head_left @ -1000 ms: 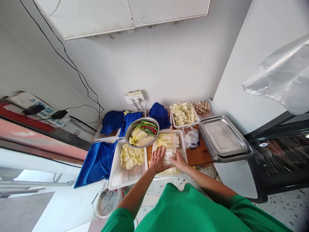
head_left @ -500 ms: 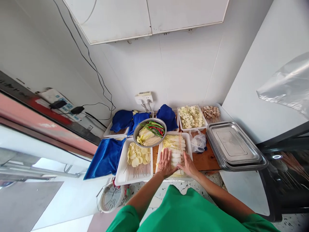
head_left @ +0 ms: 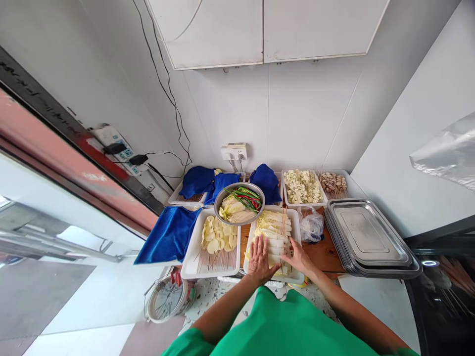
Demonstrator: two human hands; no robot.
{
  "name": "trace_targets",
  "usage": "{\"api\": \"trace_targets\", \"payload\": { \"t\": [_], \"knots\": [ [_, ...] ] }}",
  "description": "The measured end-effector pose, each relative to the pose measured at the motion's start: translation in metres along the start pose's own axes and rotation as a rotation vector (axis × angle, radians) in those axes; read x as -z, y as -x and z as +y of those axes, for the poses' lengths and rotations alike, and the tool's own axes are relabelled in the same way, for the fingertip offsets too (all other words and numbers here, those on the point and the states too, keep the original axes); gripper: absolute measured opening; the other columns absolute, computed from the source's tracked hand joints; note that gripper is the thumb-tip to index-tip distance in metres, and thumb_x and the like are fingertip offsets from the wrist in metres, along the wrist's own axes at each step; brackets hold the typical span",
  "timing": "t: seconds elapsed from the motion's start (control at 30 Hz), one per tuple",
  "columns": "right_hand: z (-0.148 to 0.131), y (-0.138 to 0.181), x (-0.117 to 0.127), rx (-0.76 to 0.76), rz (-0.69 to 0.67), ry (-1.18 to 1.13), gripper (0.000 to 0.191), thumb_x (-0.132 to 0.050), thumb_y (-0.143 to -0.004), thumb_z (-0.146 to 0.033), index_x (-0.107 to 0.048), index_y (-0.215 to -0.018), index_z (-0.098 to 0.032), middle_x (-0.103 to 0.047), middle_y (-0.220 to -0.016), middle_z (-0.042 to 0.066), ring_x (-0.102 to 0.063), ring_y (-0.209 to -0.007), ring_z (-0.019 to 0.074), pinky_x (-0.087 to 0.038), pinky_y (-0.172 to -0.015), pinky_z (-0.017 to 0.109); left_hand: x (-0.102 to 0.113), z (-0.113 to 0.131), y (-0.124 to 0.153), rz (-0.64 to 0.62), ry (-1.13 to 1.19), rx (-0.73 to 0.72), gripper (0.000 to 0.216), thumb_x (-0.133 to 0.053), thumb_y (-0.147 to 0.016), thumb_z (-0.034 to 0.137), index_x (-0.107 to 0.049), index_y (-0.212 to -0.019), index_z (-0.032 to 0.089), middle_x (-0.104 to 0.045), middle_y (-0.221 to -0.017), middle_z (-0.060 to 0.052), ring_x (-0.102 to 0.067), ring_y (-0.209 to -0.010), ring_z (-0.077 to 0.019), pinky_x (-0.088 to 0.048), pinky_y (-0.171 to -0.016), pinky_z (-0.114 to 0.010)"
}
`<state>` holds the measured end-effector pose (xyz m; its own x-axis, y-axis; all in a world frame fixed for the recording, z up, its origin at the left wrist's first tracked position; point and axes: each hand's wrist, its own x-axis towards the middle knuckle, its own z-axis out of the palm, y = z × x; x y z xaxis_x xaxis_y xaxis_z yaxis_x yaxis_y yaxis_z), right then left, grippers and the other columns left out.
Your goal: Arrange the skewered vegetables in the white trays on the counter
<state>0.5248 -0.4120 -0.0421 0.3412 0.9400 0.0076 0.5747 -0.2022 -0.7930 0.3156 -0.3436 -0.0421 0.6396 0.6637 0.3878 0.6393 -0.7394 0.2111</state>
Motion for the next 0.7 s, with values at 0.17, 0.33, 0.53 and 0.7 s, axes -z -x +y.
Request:
{"api": "trace_targets", "payload": {
  "t": [0.17,0.33,0.53,0.7],
  "knots": [
    [0.0,0.007,0.003,-0.016,0.081,-0.05,0.081,-0.067,-0.073,-0.057,-0.051,-0.142,-0.018,-0.054,-0.144,0.021,-0.065,-0.115,0.0345,-0.057,-0.094,0.052,-0.016,-0.003,-0.003,-0.093,0.062,0.052,0.109,-0.049,-0.082,0.081,-0.027,-0.16,0.009,-0.023,-0.165,-0.026,-0.02,-0.154,-0.0418,-0.022,-0.122,-0.062],
    [0.003,0.016,0.01,0.01,0.224,-0.083,0.065,-0.058,-0.078,-0.061,-0.061,-0.126,-0.016,-0.063,-0.126,0.021,-0.069,-0.097,0.0312,-0.061,-0.078,0.047,-0.004,-0.009,0.0,-0.119,0.106,-0.016,0.104,-0.05,-0.086,0.075,-0.019,-0.162,0.012,-0.02,-0.167,-0.025,-0.018,-0.155,-0.0406,-0.02,-0.123,-0.063],
    [0.019,0.027,0.024,-0.087,0.364,0.008,0.061,-0.054,-0.075,-0.062,-0.065,-0.114,-0.016,-0.066,-0.121,0.022,-0.068,-0.1,0.0352,-0.058,-0.088,0.053,0.025,-0.018,0.005,-0.071,0.14,-0.039,0.09,-0.046,-0.095,0.061,-0.01,-0.164,0.016,-0.015,-0.169,-0.021,-0.012,-0.157,-0.0375,-0.016,-0.124,-0.064],
    [0.04,0.042,0.022,-0.301,0.272,0.044,0.076,-0.049,-0.072,-0.065,-0.062,-0.126,-0.012,-0.059,-0.137,0.024,-0.063,-0.119,0.038,-0.054,-0.098,0.051,0.053,-0.035,-0.009,0.031,0.237,0.023,0.072,-0.042,-0.101,0.046,-0.018,-0.162,0.017,-0.019,-0.169,-0.02,-0.015,-0.157,-0.0332,-0.025,-0.123,-0.059]
  ]
}}
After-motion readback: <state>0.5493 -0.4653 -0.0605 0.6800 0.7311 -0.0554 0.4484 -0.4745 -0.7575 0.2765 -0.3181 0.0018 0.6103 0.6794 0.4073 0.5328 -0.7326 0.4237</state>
